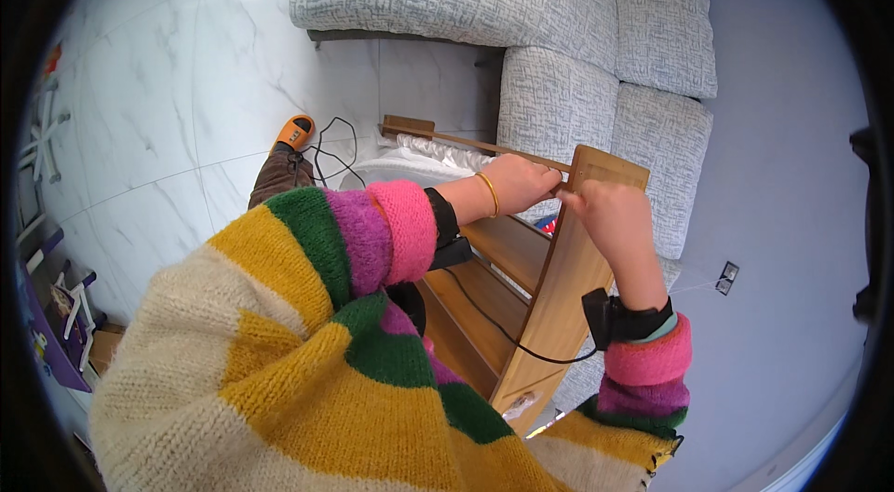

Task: The person assembles a wooden cabinet by inserting dowels and screws into pre-drilled holes, then attaches a wooden knob to the front. The person uses an Allen key to tighten the screws and secure the components.

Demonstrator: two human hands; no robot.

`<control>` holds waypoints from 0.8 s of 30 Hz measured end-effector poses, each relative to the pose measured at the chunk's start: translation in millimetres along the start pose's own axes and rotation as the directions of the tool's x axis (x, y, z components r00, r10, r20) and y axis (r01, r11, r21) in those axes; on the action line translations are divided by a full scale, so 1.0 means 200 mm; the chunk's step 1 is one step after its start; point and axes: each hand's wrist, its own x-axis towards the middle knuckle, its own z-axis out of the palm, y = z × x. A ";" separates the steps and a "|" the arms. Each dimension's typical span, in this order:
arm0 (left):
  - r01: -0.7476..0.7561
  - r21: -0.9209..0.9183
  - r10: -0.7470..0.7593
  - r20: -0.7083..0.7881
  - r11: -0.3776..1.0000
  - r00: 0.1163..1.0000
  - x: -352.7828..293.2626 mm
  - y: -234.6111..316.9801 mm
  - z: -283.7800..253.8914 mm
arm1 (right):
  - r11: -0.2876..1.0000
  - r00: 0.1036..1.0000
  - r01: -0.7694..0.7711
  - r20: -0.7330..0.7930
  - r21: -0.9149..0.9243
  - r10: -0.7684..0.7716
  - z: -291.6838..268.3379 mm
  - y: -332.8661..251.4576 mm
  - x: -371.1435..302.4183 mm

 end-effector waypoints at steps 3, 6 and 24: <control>-0.009 -0.015 0.008 -0.069 1.000 0.998 -0.01 0.00 0.01 | 0.822 0.936 -0.337 0.255 0.458 0.242 0.06 0.08 0.07; -0.035 -0.005 0.035 -0.108 0.999 0.994 -0.01 0.00 0.02 | 0.172 0.762 -0.635 0.575 0.753 0.298 0.14 0.15 0.05; -0.042 0.007 0.043 -0.077 0.999 0.996 -0.01 -0.01 0.00 | 0.949 0.877 0.308 -0.408 0.068 -0.255 0.07 0.22 -0.03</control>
